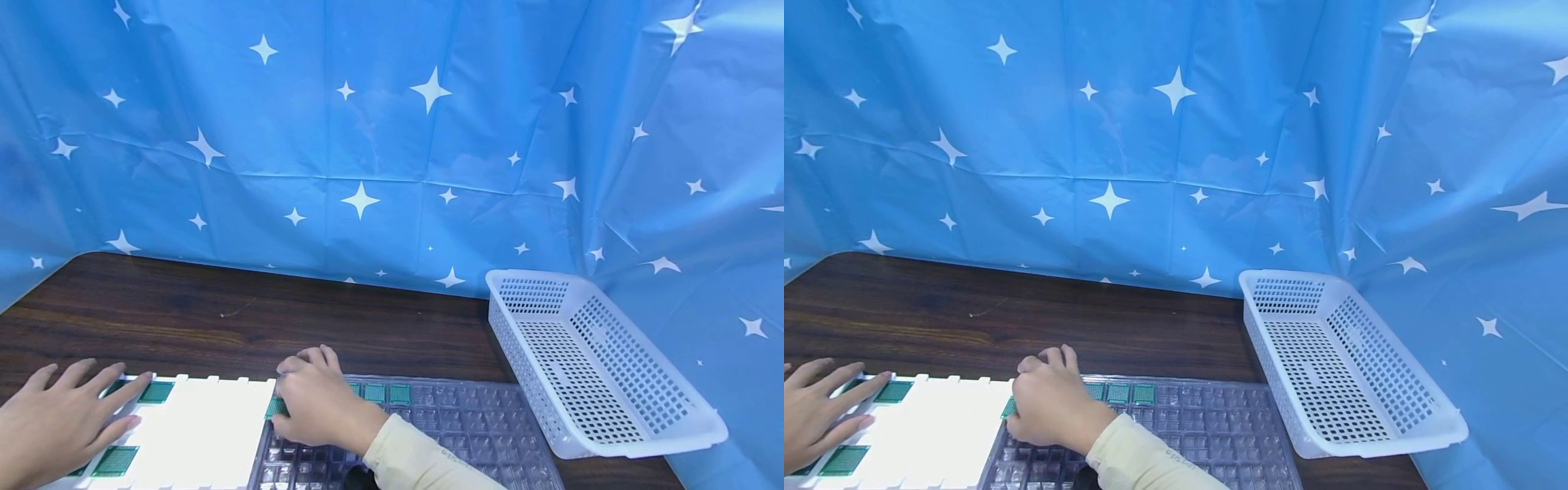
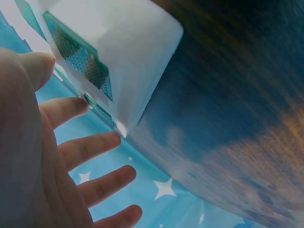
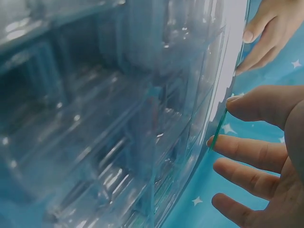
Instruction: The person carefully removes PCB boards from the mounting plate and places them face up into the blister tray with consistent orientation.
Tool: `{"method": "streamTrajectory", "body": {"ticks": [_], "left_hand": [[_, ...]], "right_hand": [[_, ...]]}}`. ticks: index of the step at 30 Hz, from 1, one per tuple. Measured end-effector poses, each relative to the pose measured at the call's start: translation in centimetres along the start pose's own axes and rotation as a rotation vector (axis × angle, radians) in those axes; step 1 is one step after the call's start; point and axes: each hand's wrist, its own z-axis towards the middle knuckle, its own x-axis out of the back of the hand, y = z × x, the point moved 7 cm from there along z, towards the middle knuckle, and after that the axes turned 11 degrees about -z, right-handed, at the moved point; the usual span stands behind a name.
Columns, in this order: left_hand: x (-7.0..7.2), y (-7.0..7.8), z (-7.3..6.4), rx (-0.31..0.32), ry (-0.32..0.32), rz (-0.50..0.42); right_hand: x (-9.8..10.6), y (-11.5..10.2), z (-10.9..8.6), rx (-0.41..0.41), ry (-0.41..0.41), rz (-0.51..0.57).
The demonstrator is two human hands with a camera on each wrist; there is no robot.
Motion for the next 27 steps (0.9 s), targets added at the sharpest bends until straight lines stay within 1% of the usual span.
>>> {"method": "streamTrajectory", "body": {"ticks": [1,8,10,14,27], "left_hand": [[-0.15,-0.08,0.06,0.003,-0.003,-0.001],[-0.04,0.1,0.03,0.014,-0.026,-0.012],[-0.44,-0.13,0.18,0.016,-0.031,-0.013],[-0.65,-0.26,0.31,0.019,-0.037,-0.022],[-0.52,-0.12,0.23,0.01,-0.021,-0.017]], "right_hand": [[-0.05,0.08,-0.03,-0.001,-0.003,0.006],[-0.36,0.55,-0.25,0.0,-0.017,0.026],[-0.45,0.62,-0.31,0.001,-0.022,0.027],[-0.71,0.71,-0.43,0.001,-0.032,0.028],[-0.88,0.57,-0.48,-0.004,-0.013,0.001]]}}
